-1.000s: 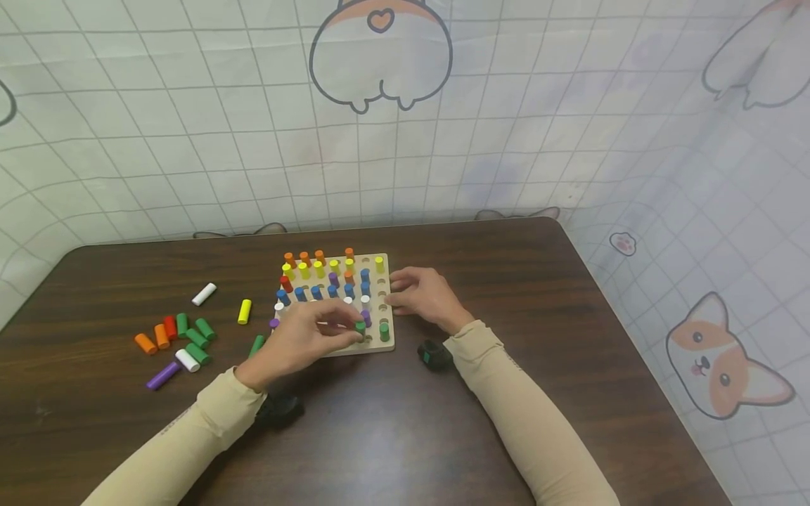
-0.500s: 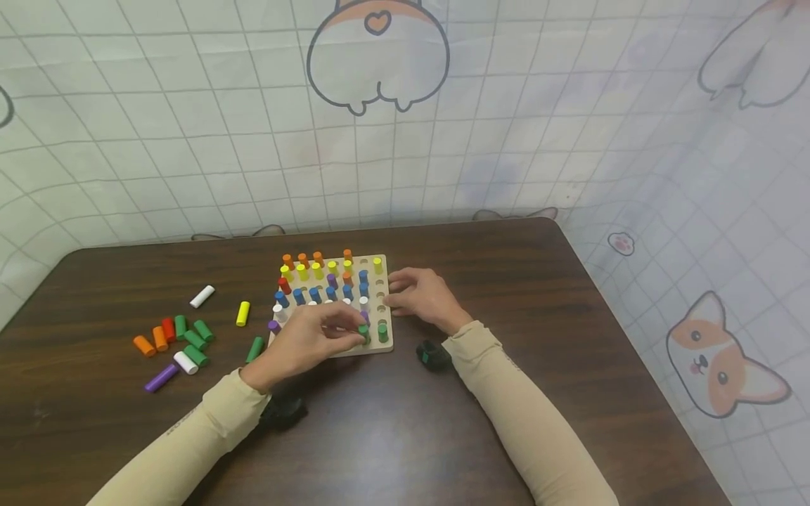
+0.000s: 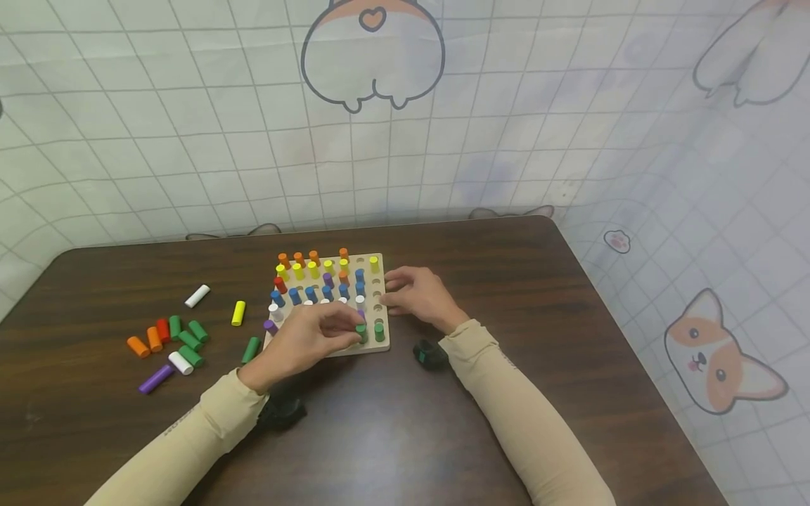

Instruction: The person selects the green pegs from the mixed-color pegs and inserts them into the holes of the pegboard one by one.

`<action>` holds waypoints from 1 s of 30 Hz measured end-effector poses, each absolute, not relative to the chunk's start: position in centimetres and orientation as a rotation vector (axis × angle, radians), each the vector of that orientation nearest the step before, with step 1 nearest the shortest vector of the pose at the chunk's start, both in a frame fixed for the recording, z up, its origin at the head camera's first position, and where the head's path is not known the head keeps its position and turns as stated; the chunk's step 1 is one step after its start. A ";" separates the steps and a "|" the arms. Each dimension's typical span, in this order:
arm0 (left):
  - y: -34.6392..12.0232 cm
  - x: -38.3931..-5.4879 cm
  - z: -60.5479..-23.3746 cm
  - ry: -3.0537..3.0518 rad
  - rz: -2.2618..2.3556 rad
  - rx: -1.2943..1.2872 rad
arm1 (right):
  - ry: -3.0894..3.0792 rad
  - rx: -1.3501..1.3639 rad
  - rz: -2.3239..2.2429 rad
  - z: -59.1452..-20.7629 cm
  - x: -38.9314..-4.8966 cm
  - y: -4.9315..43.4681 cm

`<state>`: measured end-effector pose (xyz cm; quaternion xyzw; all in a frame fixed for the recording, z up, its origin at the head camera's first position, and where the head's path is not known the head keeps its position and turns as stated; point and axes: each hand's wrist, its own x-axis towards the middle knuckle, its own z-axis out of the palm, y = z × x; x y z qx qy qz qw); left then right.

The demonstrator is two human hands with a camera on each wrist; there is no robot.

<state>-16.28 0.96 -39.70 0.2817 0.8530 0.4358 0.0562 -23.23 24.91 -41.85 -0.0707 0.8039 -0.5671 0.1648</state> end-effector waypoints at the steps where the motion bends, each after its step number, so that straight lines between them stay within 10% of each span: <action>1: 1.0 -16.3 -39.7 2.588 1.322 0.854 | 2.293 -0.204 -1.614 -41.9 -23.2 24.9; 30: -0.6 -15.9 -39.3 2.597 1.298 0.835 | 2.321 -0.202 -1.589 -41.7 -23.1 24.7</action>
